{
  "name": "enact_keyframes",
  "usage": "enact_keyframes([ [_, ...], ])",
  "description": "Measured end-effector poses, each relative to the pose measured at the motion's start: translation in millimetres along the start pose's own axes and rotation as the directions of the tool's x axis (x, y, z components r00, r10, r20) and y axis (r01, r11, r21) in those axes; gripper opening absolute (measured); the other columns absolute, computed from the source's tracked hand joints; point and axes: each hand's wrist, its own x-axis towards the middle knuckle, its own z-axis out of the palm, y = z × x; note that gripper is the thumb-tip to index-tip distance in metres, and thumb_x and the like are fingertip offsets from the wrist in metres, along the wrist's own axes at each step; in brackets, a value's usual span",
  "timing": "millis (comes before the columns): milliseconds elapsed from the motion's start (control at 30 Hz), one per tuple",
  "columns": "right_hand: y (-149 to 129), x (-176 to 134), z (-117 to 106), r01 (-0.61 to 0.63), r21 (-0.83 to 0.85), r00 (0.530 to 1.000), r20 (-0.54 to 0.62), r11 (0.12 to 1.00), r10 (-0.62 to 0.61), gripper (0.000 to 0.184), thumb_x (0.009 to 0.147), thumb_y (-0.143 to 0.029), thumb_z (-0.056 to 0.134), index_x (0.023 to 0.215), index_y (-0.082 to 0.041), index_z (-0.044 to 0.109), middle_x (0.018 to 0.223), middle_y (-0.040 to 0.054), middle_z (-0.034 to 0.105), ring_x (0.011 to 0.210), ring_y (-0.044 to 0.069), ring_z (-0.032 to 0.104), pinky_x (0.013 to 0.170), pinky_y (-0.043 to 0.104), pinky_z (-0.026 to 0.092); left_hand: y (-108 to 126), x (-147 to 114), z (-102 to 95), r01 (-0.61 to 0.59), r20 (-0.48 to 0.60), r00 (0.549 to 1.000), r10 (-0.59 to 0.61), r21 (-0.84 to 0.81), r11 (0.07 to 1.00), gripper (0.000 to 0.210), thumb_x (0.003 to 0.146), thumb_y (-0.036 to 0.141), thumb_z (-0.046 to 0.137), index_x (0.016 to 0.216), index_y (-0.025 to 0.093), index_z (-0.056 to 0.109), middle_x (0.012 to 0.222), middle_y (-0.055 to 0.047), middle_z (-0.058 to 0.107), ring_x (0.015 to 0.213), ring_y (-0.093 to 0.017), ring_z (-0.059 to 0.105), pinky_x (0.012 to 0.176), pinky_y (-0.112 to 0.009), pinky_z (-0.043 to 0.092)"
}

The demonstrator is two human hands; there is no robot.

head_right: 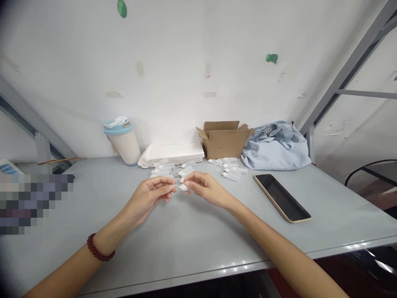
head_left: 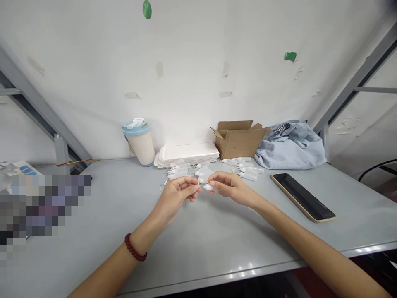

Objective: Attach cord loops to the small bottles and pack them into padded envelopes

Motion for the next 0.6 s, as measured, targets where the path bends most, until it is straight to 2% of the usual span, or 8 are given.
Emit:
enact_keyframes([
  [133, 4.7, -0.1, 1.9, 0.021, -0.02, 1.0, 0.005, 1.0, -0.021, 0.028, 0.087, -0.045, 0.049, 0.09, -0.018, 0.057, 0.073, 0.0009, 0.059, 0.058, 0.009, 0.04, 0.053, 0.024, 0.031, -0.3, -0.3, 2.5, -0.005, -0.028, 1.0, 0.007, 0.05, 0.999, 0.015, 0.068, 0.025, 0.068, 0.079, 0.015, 0.064, 0.071, -0.002, 0.066, 0.059, -0.011, 0.053, 0.06, -0.025, 0.043],
  [300, 8.0, 0.0, 4.3, 0.035, -0.048, 0.999, 0.017, 0.998, -0.034, 0.026, 0.088, -0.043, 0.049, 0.09, -0.018, 0.058, 0.073, 0.0007, 0.06, 0.058, 0.009, 0.042, 0.053, 0.023, 0.031, -2.3, 0.5, 3.9, 0.001, -0.015, 1.0, 0.001, 0.102, 0.995, 0.015, 0.067, 0.025, 0.065, 0.078, 0.016, 0.065, 0.07, -0.002, 0.066, 0.06, -0.012, 0.054, 0.059, -0.026, 0.043],
  [600, 16.7, 1.7, 10.7, 0.043, -0.061, 0.999, 0.027, 0.997, -0.041, 0.026, 0.088, -0.043, 0.049, 0.092, -0.018, 0.058, 0.079, 0.0018, 0.062, 0.076, 0.016, 0.057, 0.068, 0.028, 0.04, -9.4, 3.5, 3.3, 0.022, -0.002, 1.0, -0.022, 0.128, 0.991, 0.015, 0.067, 0.024, 0.063, 0.079, 0.016, 0.063, 0.066, -0.001, 0.064, 0.058, -0.012, 0.053, 0.058, -0.025, 0.043],
])
